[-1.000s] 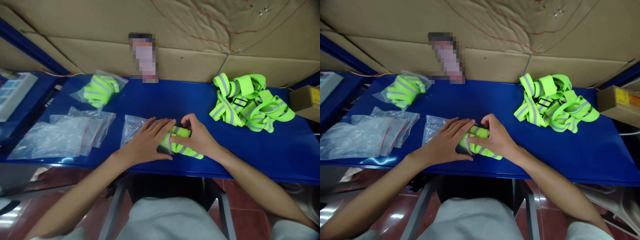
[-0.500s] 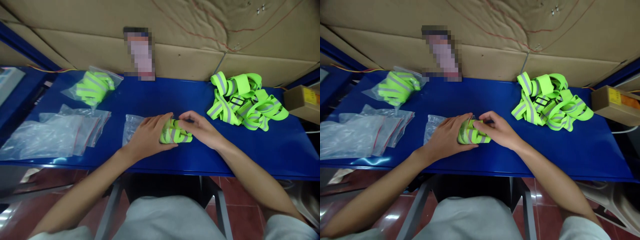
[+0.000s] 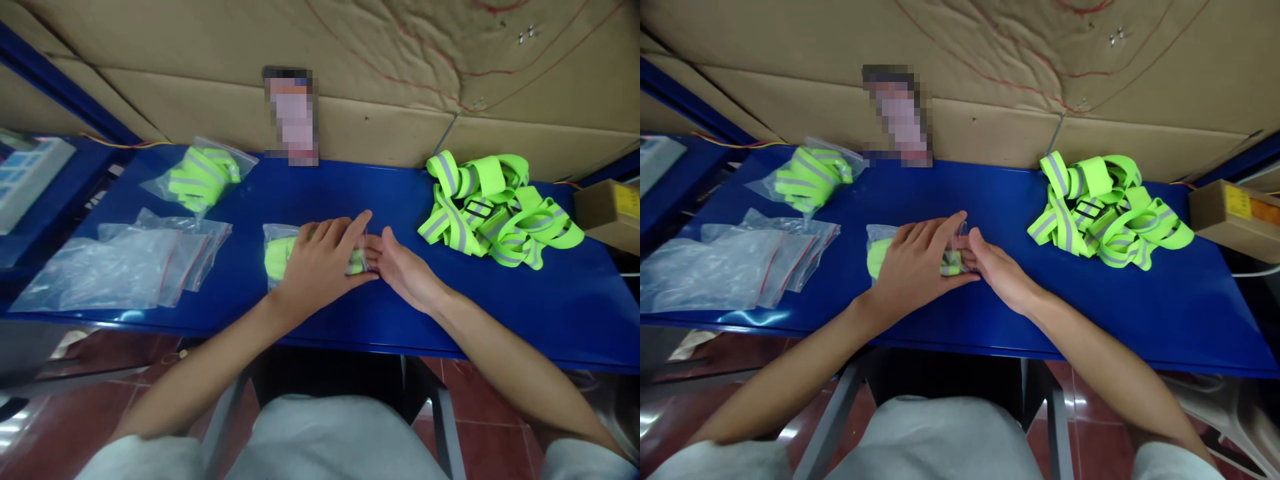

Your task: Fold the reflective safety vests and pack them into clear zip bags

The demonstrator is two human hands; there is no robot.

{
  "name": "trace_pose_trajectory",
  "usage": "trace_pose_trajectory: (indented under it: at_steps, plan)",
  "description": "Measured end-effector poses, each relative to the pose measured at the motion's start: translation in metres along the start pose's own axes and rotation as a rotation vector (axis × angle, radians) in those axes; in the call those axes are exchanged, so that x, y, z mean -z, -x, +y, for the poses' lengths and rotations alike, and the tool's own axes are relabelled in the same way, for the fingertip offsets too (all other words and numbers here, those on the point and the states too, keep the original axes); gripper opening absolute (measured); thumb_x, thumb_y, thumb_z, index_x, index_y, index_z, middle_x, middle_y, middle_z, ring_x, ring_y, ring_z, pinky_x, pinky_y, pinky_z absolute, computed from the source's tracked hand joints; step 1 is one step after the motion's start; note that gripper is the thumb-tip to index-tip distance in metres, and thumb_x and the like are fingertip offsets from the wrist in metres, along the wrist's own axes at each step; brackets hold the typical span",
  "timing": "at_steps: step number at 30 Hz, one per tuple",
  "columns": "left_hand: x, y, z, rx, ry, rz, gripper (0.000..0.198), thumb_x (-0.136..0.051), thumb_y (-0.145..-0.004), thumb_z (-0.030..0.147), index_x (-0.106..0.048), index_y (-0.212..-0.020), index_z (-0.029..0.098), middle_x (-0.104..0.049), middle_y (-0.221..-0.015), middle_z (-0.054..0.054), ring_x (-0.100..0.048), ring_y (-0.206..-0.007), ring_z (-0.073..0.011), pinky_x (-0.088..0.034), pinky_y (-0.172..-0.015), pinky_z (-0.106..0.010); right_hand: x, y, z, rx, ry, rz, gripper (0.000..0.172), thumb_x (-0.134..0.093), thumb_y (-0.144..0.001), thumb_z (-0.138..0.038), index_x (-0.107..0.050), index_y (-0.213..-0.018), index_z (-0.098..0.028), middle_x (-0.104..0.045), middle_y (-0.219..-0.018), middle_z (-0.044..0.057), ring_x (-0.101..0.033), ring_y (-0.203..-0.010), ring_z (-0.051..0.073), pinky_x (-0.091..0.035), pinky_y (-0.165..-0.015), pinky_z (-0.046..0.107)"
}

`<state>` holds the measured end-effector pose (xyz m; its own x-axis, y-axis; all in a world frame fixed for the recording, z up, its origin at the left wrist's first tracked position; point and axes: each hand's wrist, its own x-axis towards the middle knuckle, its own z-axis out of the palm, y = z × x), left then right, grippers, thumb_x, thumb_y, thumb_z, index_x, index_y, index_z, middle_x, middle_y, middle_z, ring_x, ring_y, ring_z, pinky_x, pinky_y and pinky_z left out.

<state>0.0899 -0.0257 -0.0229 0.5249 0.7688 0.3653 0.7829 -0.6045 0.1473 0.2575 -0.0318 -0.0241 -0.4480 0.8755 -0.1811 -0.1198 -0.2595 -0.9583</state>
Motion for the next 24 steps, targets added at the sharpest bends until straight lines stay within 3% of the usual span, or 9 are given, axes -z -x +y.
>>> trace_pose_trajectory:
  at_steps: [3,5,7,10,13,15,19,22,24]
  plan:
    - [0.009,-0.006,-0.002,0.102,0.023,-0.088,0.093,-0.07,-0.089,0.049,-0.023,-0.164,0.02,-0.064,-0.132,-0.018,-0.064,-0.118,-0.0375,-0.046,-0.098,-0.048,0.008,0.0,-0.005,0.105,0.111,-0.08,0.05,-0.071,-0.087,-0.06,-0.066,-0.121,-0.023,-0.07,-0.126,0.007,-0.063,-0.124,0.024,-0.052,-0.107,0.039]
    - [0.02,-0.015,-0.012,0.076,0.184,-0.219,0.108,-0.078,-0.079,0.053,-0.019,-0.165,0.025,-0.065,-0.132,-0.017,-0.066,-0.116,-0.0373,-0.049,-0.094,-0.046,0.014,-0.002,-0.004,0.134,0.185,-0.069,0.044,-0.075,-0.087,-0.047,-0.067,-0.123,-0.024,-0.071,-0.126,0.004,-0.064,-0.123,0.023,-0.051,-0.109,0.04]
    - [0.029,-0.027,-0.032,0.061,0.407,-0.317,0.114,-0.084,-0.07,0.058,-0.025,-0.164,0.031,-0.068,-0.129,-0.014,-0.069,-0.113,-0.035,-0.053,-0.089,-0.041,0.019,-0.003,-0.002,0.16,0.249,-0.068,0.035,-0.071,-0.09,-0.04,-0.07,-0.122,-0.024,-0.072,-0.123,0.003,-0.066,-0.121,0.023,-0.052,-0.107,0.04]
    - [0.031,-0.044,-0.064,0.262,0.682,-0.414,0.087,-0.082,-0.071,0.061,-0.056,-0.146,0.026,-0.076,-0.11,-0.011,-0.074,-0.096,-0.03,-0.056,-0.072,-0.033,0.021,-0.002,-0.004,0.303,0.39,-0.044,0.027,-0.071,-0.091,-0.034,-0.072,-0.117,-0.025,-0.071,-0.126,0.003,-0.064,-0.126,0.024,-0.047,-0.113,0.041]
    - [0.023,-0.049,-0.078,0.338,0.967,-0.592,0.044,-0.076,-0.078,0.058,-0.079,-0.1,0.021,-0.076,-0.086,-0.008,-0.071,-0.074,-0.0223,-0.052,-0.059,-0.027,0.02,0.0,-0.006,0.419,0.635,0.142,0.028,-0.075,-0.089,-0.034,-0.07,-0.116,-0.025,-0.068,-0.129,0.007,-0.061,-0.128,0.025,-0.044,-0.115,0.044]
    - [0.016,-0.046,-0.078,0.383,1.153,-0.563,0.031,-0.079,-0.078,0.05,-0.077,-0.086,0.021,-0.073,-0.079,-0.005,-0.067,-0.066,-0.0177,-0.049,-0.055,-0.024,0.02,0.001,-0.007,0.4,0.779,0.238,0.03,-0.077,-0.089,-0.039,-0.069,-0.114,-0.024,-0.065,-0.126,0.01,-0.062,-0.122,0.025,-0.048,-0.109,0.043]
    - [0.01,-0.033,-0.073,0.584,1.379,-0.304,0.029,-0.087,-0.073,0.04,-0.067,-0.082,0.021,-0.069,-0.075,-0.001,-0.063,-0.06,-0.0135,-0.05,-0.054,-0.023,0.021,0.004,-0.008,0.362,0.783,0.197,0.027,-0.071,-0.094,-0.041,-0.067,-0.116,-0.024,-0.066,-0.116,0.008,-0.066,-0.104,0.02,-0.056,-0.092,0.035]
    - [0.01,-0.028,-0.071,0.648,1.398,-0.216,0.032,-0.086,-0.075,0.043,-0.065,-0.082,0.02,-0.067,-0.073,0.0,-0.06,-0.058,-0.0127,-0.049,-0.051,-0.023,0.019,0.007,-0.012,0.401,0.787,0.213,0.035,-0.07,-0.097,-0.035,-0.063,-0.13,-0.026,-0.065,-0.125,0.008,-0.065,-0.111,0.02,-0.054,-0.098,0.036]
    - [0.012,-0.025,-0.069,0.63,1.394,-0.21,0.033,-0.084,-0.077,0.046,-0.065,-0.084,0.021,-0.067,-0.073,0.0,-0.06,-0.06,-0.0132,-0.048,-0.051,-0.023,0.017,0.009,-0.013,0.407,0.809,0.179,0.032,-0.069,-0.097,-0.033,-0.065,-0.127,-0.025,-0.061,-0.132,0.009,-0.061,-0.122,0.022,-0.051,-0.106,0.038]
